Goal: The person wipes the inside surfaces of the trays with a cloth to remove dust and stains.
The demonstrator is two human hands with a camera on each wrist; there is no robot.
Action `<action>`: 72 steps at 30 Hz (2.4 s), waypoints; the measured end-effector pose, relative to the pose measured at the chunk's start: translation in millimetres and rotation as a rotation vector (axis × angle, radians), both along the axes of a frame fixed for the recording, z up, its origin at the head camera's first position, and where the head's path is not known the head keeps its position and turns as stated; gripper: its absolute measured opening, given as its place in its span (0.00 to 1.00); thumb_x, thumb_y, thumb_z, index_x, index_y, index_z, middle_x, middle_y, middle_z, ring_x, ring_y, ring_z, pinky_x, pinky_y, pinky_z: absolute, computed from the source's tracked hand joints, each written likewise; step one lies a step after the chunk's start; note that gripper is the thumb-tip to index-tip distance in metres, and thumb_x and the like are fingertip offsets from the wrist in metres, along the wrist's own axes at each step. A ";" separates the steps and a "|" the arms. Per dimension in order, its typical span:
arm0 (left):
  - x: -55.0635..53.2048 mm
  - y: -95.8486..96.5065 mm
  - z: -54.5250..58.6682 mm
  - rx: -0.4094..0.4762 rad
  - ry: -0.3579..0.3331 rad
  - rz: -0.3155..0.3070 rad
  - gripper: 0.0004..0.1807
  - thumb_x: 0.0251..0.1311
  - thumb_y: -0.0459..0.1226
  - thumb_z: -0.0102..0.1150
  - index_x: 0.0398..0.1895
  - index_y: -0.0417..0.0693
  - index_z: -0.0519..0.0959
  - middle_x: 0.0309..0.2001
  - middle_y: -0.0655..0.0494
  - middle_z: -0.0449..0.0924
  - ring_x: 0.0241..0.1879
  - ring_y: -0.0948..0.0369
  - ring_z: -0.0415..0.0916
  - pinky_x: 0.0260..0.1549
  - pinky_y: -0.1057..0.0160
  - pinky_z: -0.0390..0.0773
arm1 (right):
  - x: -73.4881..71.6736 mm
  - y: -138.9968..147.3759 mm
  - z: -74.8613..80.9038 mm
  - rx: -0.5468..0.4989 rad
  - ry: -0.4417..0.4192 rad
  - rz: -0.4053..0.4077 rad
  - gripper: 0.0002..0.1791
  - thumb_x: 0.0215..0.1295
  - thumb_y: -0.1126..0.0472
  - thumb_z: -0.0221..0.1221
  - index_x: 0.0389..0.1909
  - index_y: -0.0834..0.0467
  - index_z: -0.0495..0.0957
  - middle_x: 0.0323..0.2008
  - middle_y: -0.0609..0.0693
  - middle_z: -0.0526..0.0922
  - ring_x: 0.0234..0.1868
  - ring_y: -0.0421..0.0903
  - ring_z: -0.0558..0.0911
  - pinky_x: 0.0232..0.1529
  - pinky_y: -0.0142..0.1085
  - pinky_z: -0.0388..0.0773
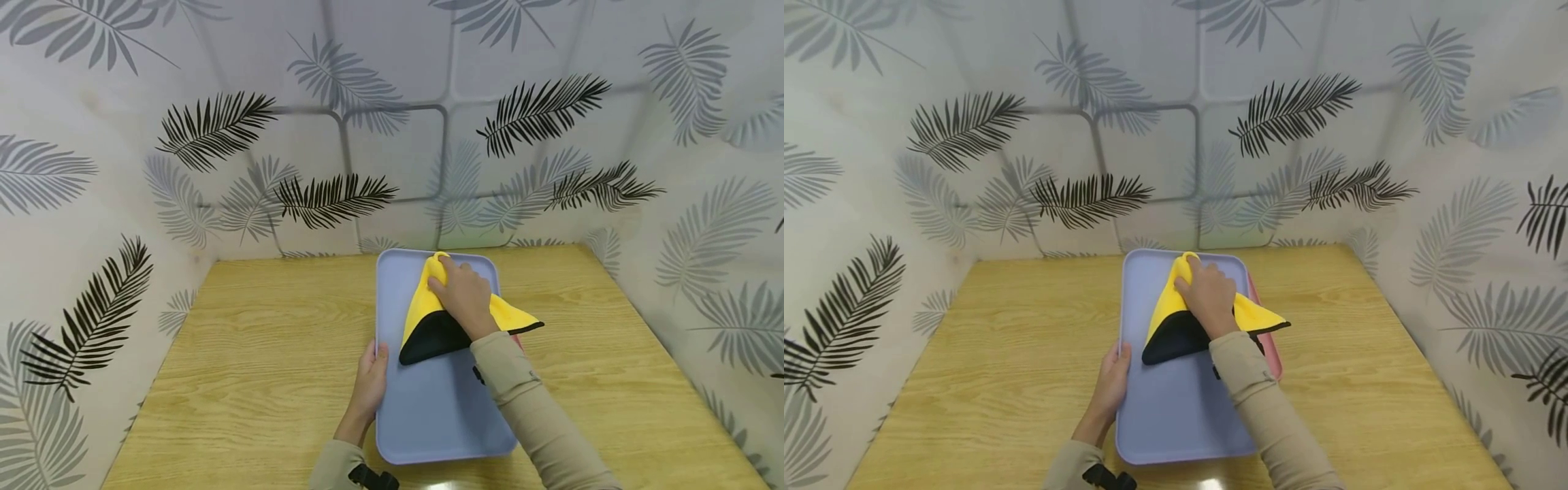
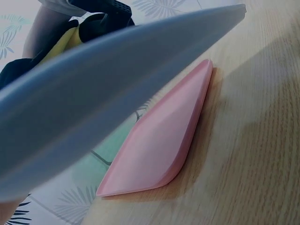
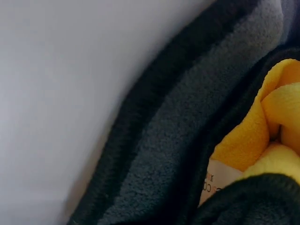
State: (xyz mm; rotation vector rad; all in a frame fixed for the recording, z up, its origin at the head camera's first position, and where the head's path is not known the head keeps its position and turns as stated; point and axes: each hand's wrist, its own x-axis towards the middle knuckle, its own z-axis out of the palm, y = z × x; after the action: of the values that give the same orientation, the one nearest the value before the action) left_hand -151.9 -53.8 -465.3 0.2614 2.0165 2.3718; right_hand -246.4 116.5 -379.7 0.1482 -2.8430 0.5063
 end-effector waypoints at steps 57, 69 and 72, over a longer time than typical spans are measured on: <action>-4.0 3.6 5.7 0.013 -0.022 0.049 0.25 0.69 0.44 0.33 0.57 0.31 0.61 0.51 0.43 0.66 0.52 0.56 0.61 0.53 0.57 0.58 | 10.5 -18.4 2.3 -0.043 0.161 0.068 0.25 0.59 0.49 0.55 0.55 0.57 0.71 0.31 0.61 0.72 0.19 0.53 0.71 0.18 0.43 0.69; -3.0 9.3 6.3 0.061 -0.014 -0.049 0.21 0.70 0.39 0.31 0.60 0.36 0.61 0.54 0.45 0.66 0.51 0.60 0.64 0.49 0.64 0.63 | 17.5 -41.5 6.1 0.015 0.337 0.164 0.23 0.57 0.51 0.58 0.51 0.59 0.74 0.27 0.59 0.72 0.13 0.48 0.66 0.13 0.39 0.65; -2.3 10.0 5.9 0.068 -0.017 -0.050 0.21 0.70 0.39 0.32 0.60 0.37 0.61 0.54 0.46 0.67 0.50 0.60 0.64 0.49 0.64 0.64 | 17.0 -42.6 4.9 0.026 0.333 0.163 0.23 0.57 0.50 0.57 0.51 0.59 0.74 0.27 0.59 0.71 0.13 0.48 0.66 0.14 0.38 0.65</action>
State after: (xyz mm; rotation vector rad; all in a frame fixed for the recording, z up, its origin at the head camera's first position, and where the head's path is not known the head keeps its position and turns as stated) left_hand -154.2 -43.9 -459.4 0.2882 1.9007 2.4066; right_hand -229.4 73.9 -374.8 0.4305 -2.5240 0.4304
